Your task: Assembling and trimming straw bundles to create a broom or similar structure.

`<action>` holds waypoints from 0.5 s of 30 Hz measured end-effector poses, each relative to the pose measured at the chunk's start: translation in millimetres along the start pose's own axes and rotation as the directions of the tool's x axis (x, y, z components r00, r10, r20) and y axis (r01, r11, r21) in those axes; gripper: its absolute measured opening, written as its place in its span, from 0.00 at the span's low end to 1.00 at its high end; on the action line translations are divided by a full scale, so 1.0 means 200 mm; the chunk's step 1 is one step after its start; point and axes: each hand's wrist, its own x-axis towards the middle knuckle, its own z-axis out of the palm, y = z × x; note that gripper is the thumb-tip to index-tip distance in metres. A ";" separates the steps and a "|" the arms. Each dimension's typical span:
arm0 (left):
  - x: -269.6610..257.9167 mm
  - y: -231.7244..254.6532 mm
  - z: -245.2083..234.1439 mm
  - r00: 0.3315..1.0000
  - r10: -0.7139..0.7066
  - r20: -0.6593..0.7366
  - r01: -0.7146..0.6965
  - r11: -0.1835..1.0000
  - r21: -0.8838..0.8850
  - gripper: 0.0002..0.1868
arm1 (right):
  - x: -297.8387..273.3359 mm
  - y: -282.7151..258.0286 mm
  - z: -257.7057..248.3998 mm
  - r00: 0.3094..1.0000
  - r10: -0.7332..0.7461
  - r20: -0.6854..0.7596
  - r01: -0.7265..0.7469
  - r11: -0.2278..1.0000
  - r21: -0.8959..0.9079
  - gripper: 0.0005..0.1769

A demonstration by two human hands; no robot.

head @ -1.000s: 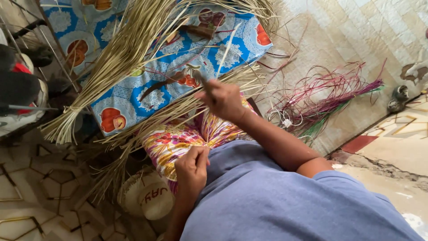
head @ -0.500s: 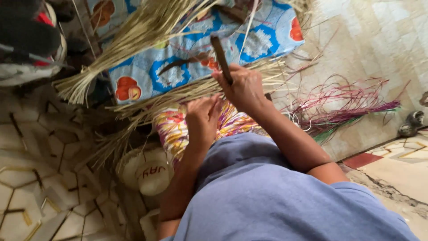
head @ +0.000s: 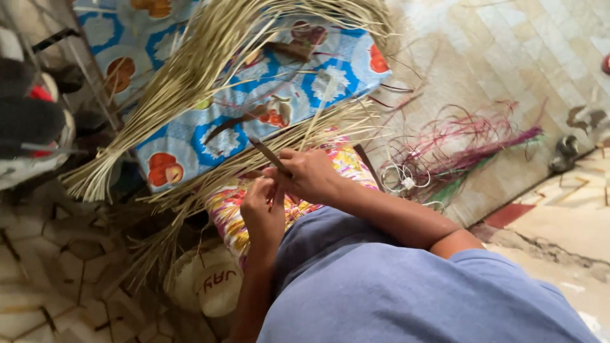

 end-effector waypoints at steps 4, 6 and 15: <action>-0.03 0.06 0.02 0.999 -0.033 0.042 0.032 0.999 0.014 0.05 | -0.03 0.06 0.07 0.998 -0.033 -0.047 0.033 0.999 0.003 0.19; -0.03 0.07 0.04 0.998 -0.026 0.056 0.027 1.000 -0.010 0.05 | -0.03 0.09 0.10 0.994 -0.071 -0.086 0.066 0.996 -0.054 0.21; -0.11 0.26 -0.12 0.977 -0.058 0.203 0.094 0.981 -0.172 0.08 | 0.09 0.44 0.01 0.914 -0.082 -0.397 -0.043 0.954 -0.296 0.21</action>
